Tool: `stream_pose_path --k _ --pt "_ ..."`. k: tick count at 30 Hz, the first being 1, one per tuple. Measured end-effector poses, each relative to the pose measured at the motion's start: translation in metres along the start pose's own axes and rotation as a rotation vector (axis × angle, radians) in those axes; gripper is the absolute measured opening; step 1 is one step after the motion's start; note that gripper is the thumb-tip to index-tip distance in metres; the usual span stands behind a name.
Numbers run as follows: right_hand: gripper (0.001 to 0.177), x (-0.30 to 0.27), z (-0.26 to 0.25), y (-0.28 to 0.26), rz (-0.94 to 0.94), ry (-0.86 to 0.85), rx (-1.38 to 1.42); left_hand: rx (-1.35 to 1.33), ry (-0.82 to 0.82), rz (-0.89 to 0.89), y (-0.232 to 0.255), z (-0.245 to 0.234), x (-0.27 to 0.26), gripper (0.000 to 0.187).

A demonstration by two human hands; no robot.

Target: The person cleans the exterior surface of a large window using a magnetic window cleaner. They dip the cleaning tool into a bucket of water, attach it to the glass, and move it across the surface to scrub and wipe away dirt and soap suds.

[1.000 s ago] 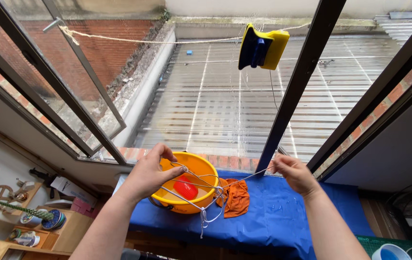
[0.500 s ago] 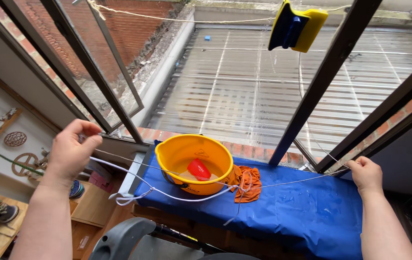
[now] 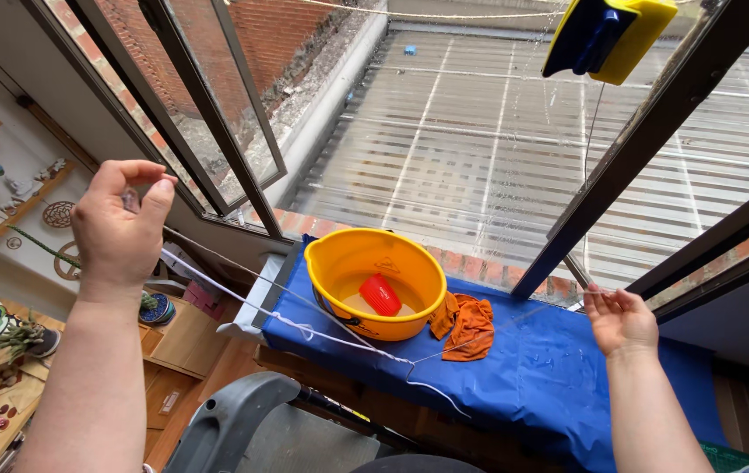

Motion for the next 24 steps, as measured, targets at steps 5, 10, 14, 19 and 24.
stream_pose_path --k 5,10,14,19,24 --pt "0.015 -0.04 0.164 0.015 0.022 -0.405 0.047 -0.21 -0.263 -0.053 0.014 0.075 0.01 0.019" --pt "0.009 -0.112 0.353 0.023 0.003 -0.714 -0.236 -0.257 -0.813 -0.053 0.054 0.242 -0.025 0.037" --pt "0.011 -0.146 0.429 0.034 -0.029 -0.821 -0.223 -0.413 -0.917 0.374 0.136 0.327 -0.074 0.056" --pt "0.011 -0.144 0.411 0.018 -0.104 -0.732 -0.359 -0.308 -1.104 -0.073 0.126 0.38 -0.088 0.039" --pt "0.009 -0.104 0.298 -0.023 -0.169 -0.423 -0.376 0.167 -0.915 0.247 0.142 0.347 -0.072 0.054"
Point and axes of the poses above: each hand's wrist, its own x-axis towards the middle knuckle, its own z-axis out of the palm, y = z × x, the point moved 10 cm from there along x, towards the middle knuckle, and after that the axes turned 13 degrees about -y, right-handed, at the moved point
